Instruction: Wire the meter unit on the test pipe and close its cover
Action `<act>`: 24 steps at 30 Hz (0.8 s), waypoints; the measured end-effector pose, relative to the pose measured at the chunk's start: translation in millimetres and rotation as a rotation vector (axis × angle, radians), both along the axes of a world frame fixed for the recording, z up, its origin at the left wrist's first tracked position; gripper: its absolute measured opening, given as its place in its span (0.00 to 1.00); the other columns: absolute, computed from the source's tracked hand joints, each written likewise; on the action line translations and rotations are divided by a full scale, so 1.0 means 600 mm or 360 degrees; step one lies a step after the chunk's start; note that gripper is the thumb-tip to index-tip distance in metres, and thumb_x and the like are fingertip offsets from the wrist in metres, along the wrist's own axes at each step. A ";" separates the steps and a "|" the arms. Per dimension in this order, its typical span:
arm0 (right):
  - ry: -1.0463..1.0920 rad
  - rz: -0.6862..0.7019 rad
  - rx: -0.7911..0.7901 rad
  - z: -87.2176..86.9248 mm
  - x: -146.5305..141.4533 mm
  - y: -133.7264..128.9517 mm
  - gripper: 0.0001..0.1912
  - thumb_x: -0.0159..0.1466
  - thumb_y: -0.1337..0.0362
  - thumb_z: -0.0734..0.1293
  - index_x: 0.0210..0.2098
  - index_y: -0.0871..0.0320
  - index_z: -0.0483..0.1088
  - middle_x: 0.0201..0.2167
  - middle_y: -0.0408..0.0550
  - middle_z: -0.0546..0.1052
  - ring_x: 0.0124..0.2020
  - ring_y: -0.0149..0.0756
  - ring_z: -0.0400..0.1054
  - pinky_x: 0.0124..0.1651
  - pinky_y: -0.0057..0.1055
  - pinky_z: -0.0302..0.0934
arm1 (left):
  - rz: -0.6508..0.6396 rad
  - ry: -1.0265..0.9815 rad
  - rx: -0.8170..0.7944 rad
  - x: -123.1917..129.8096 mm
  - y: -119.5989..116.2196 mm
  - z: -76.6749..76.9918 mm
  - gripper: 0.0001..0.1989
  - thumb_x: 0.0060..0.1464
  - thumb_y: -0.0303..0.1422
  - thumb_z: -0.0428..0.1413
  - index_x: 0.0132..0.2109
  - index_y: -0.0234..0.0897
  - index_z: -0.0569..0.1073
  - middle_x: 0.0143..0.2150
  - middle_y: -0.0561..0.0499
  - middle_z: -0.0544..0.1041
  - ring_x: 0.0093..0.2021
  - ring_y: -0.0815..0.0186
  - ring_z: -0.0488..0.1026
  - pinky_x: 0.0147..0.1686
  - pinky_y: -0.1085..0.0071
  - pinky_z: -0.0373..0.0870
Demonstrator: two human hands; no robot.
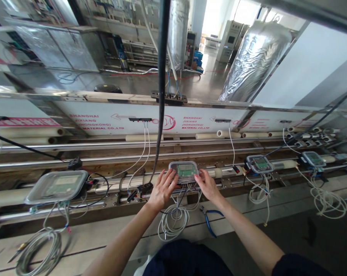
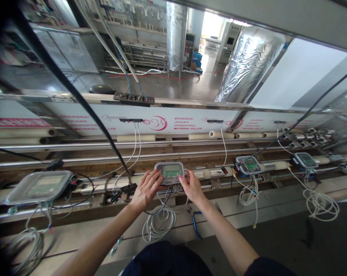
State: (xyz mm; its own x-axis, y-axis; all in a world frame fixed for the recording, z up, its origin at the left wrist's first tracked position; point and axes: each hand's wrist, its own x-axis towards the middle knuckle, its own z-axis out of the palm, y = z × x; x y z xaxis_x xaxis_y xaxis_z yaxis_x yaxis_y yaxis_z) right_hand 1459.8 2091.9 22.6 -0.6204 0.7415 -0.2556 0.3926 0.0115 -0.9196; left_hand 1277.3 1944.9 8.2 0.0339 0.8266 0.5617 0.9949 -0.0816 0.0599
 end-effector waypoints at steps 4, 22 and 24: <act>-0.0026 -0.0005 -0.0457 -0.016 -0.025 -0.014 0.28 0.59 0.41 0.57 0.38 0.60 0.67 0.24 0.51 0.76 0.24 0.41 0.72 0.26 0.38 0.67 | -0.0005 -0.0035 -0.0037 0.002 -0.003 -0.002 0.17 0.57 0.28 0.52 0.54 0.32 0.67 0.56 0.36 0.69 0.63 0.52 0.56 0.60 0.50 0.55; 0.0317 -0.0387 -0.0572 -0.043 -0.035 -0.034 0.25 0.48 0.42 0.68 0.30 0.58 0.65 0.20 0.42 0.72 0.20 0.30 0.64 0.24 0.27 0.53 | 0.0730 -0.1831 0.0072 0.047 0.011 0.002 0.20 0.50 0.39 0.58 0.48 0.35 0.66 0.50 0.40 0.69 0.55 0.53 0.65 0.56 0.52 0.61; 0.0321 -0.0400 -0.0576 -0.044 -0.036 -0.035 0.25 0.48 0.42 0.68 0.29 0.58 0.65 0.20 0.42 0.73 0.20 0.30 0.64 0.23 0.27 0.54 | 0.1016 -0.2374 -0.0037 0.052 0.013 0.002 0.25 0.46 0.45 0.59 0.45 0.31 0.67 0.44 0.39 0.72 0.50 0.49 0.69 0.51 0.50 0.65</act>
